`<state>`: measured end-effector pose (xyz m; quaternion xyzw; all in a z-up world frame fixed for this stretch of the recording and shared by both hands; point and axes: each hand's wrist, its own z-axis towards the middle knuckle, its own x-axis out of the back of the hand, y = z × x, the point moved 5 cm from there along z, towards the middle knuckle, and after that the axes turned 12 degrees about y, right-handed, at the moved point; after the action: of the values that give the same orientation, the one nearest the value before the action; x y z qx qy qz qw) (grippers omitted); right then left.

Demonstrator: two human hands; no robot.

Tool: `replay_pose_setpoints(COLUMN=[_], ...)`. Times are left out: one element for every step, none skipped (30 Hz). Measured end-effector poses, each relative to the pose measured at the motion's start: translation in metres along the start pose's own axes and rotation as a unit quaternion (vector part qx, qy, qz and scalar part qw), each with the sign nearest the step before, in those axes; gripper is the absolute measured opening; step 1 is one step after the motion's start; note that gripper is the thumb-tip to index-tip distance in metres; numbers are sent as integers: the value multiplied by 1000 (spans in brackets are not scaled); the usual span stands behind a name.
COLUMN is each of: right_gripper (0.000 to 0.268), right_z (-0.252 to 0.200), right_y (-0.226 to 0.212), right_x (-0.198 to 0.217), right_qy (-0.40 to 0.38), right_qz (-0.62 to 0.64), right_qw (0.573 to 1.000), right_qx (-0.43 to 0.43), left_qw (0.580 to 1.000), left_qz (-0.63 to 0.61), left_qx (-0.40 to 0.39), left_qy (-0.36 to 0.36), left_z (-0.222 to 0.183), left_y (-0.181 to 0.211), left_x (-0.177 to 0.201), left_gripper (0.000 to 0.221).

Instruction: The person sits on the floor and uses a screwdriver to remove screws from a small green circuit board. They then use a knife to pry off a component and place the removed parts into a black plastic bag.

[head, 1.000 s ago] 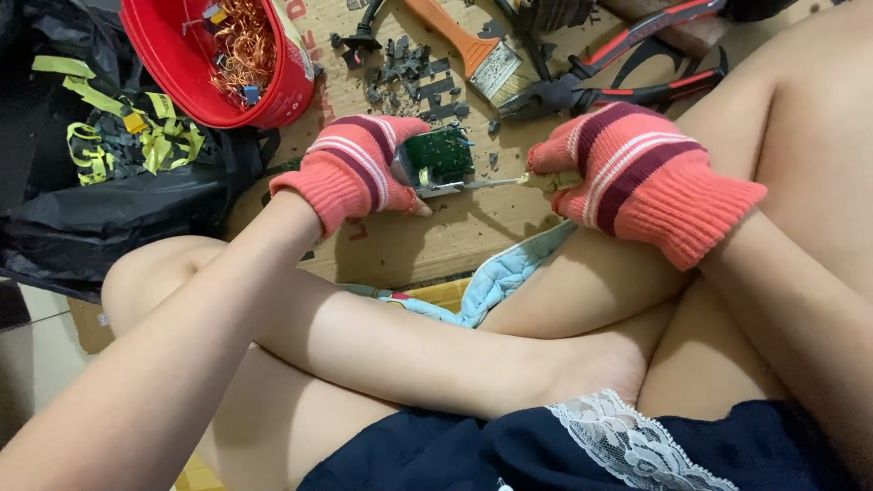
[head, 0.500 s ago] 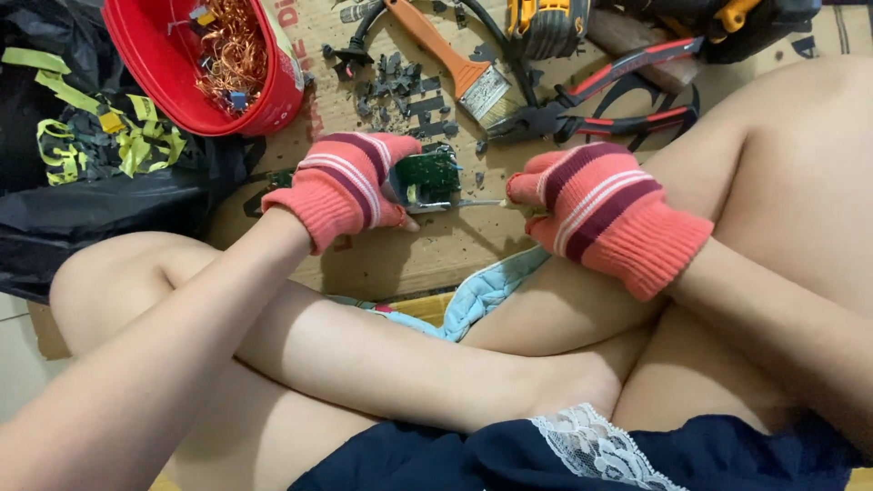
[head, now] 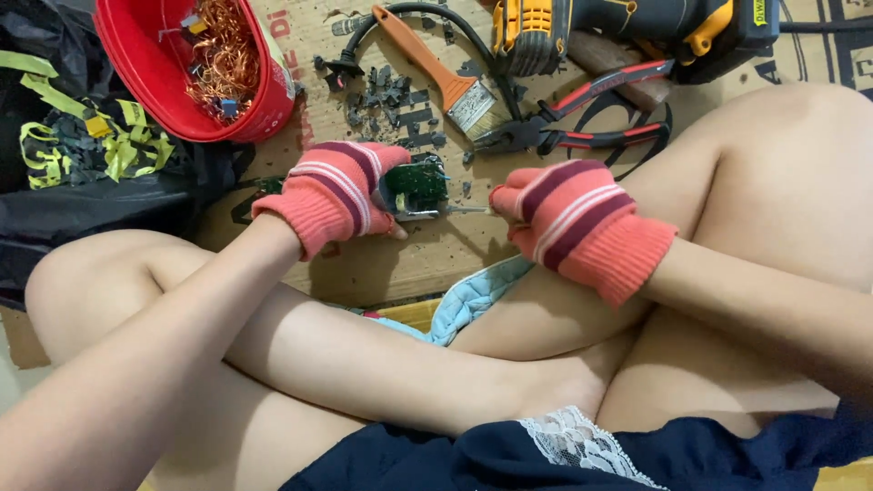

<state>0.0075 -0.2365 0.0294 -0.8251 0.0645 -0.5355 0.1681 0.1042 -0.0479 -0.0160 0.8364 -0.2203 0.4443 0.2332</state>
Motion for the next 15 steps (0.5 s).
replay_pose_setpoints(right_gripper=[17,22,28,28,24,21,21,22,22,22,23,23,23,24,25], right_z=[3,6,10,6,3,-2,-6,-8,-11,-11,-11,-11,-12,-12,-12], right_y=[3,8,12,4,-2,-7,-12,-19,-25,-27,-29,-30,-33,-34,-35], right_x=[-2,-6,-9,-9,-9,-10,-20,-29,-38,-40,-42,-44,-44,-44,-43], right_qy=[0,-11,-22,-22,-31,-42,-43,-35,-28,-29,-28,-27,-29,-27,-25], right_qz=[0,12,24,24,-26,-73,-72,-84,-95,-92,-75,-58,-56,-34,-12], right_qw=[1000,1000,998,998,998,995,995,995,995,995,996,996,996,996,995], right_qx=[0,-26,-52,-50,-53,-56,-55,-40,-25,-25,-40,-56,-56,-77,-98], left_qw=[1000,1000,1000,1000,1000,1000,1000,1000,1000,1000,999,999,999,999,999], left_qz=[-1,-2,-3,-4,2,7,7,12,16,17,28,37,37,29,20], left_qx=[0,2,5,7,3,-2,-1,-7,-12,-12,-16,-20,-20,-21,-23], left_qy=[0,3,6,6,10,11,9,10,10,6,12,19,16,23,29], left_z=[1,1,1,-2,-4,-6,-8,-8,-9,-9,-8,-8,-8,-9,-10], left_y=[1,1,1,2,4,7,8,9,10,10,9,9,10,10,10], left_x=[-1,-1,-1,2,5,7,8,9,10,10,10,10,11,12,14], left_gripper=[86,86,85,85,82,78,78,78,79,79,76,73,73,73,72])
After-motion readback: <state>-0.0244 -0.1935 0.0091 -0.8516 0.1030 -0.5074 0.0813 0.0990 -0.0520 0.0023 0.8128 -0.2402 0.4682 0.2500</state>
